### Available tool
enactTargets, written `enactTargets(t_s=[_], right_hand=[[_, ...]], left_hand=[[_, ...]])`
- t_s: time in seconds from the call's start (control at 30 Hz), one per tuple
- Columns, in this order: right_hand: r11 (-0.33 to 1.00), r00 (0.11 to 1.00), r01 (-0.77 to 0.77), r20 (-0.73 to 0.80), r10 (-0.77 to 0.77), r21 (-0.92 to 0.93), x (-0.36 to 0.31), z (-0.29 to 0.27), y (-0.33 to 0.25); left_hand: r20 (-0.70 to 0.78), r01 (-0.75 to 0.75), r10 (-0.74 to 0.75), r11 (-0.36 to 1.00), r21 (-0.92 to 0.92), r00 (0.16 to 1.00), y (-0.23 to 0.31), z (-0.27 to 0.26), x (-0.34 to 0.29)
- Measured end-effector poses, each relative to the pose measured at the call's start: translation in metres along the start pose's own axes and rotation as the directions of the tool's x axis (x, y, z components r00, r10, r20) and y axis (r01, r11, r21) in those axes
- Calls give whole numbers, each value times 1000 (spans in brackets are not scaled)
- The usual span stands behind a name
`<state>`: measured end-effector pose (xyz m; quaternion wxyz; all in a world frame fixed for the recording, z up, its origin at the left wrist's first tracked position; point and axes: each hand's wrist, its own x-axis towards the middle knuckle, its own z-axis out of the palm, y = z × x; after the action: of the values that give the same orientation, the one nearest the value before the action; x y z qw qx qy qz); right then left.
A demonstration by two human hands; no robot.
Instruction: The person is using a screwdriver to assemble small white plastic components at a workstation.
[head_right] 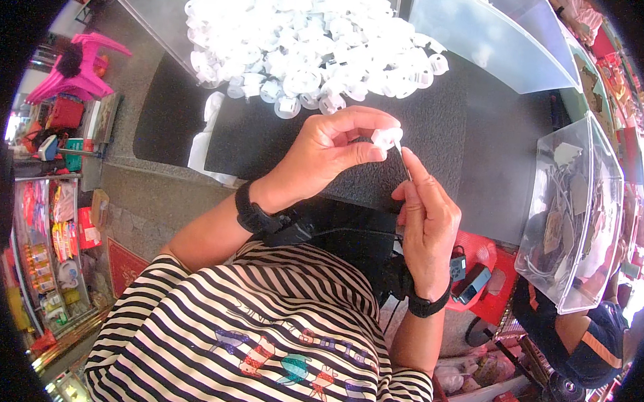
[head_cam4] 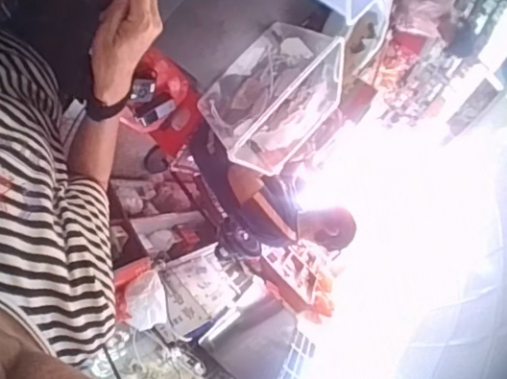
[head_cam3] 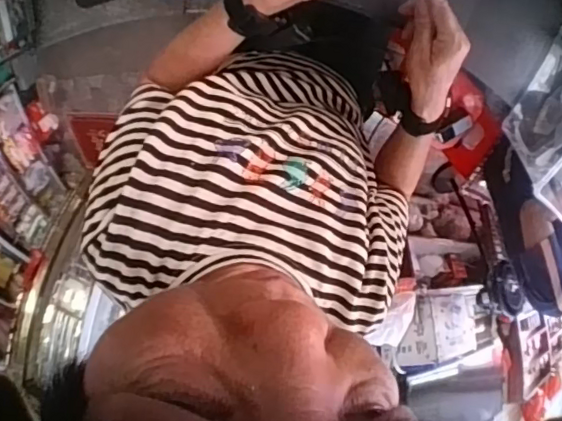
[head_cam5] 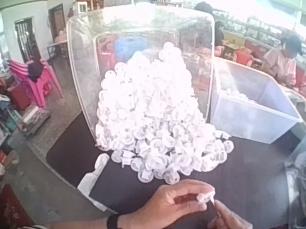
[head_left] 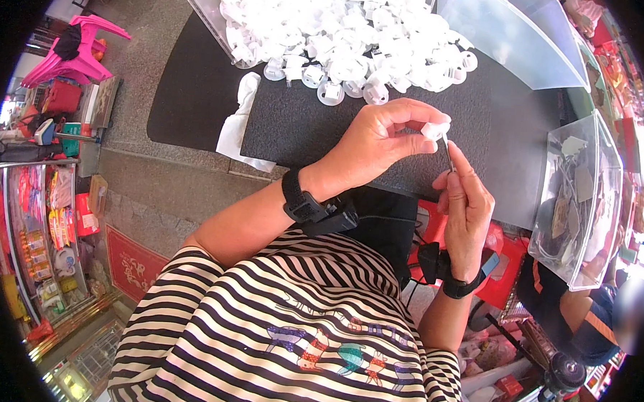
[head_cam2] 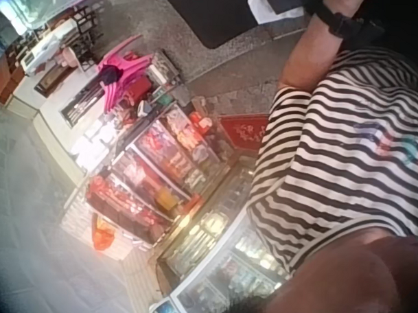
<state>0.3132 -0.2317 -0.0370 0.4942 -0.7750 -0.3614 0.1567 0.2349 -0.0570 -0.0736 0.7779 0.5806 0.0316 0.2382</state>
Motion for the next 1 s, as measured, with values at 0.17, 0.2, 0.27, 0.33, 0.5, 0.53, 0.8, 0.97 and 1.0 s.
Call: enactTargets(t_s=[0.17, 0.2, 0.27, 0.33, 0.5, 0.53, 0.8, 0.97, 1.0], right_hand=[[999, 999, 34, -7, -34, -37, 1, 0, -1], [997, 999, 52, -5, -52, -58, 1, -1, -1], [997, 999, 45, -2, -45, -67, 1, -1, -2], [996, 999, 38, 0, -38, -77, 1, -1, -2], [987, 996, 83, -7, -84, -136, 2, -1, -2], [987, 996, 82, -6, -83, -136, 1, -2, -3], [963, 991, 131, 29, -127, -236, 7, -8, -18], [971, 994, 108, 39, -102, -213, 7, -13, -18], [969, 996, 94, 24, -91, -228, 6, -14, -17]], left_hand=[[9, 36, -36, 999, 8, 999, 2, 0, 0], [9, 37, -37, 999, 7, 999, 2, 0, 0], [5, 61, -61, 998, 6, 998, 2, 0, 0], [8, 53, -53, 999, 13, 999, 2, -1, 0], [3, 88, -88, 996, 26, 996, 5, 0, 1], [6, 102, -103, 994, 37, 995, 6, -1, 1], [27, 139, -139, 990, 21, 990, 9, -1, -1], [-27, 164, -167, 984, -67, 986, 9, 0, 1], [-27, 168, -170, 984, -67, 985, 9, 1, 2]])
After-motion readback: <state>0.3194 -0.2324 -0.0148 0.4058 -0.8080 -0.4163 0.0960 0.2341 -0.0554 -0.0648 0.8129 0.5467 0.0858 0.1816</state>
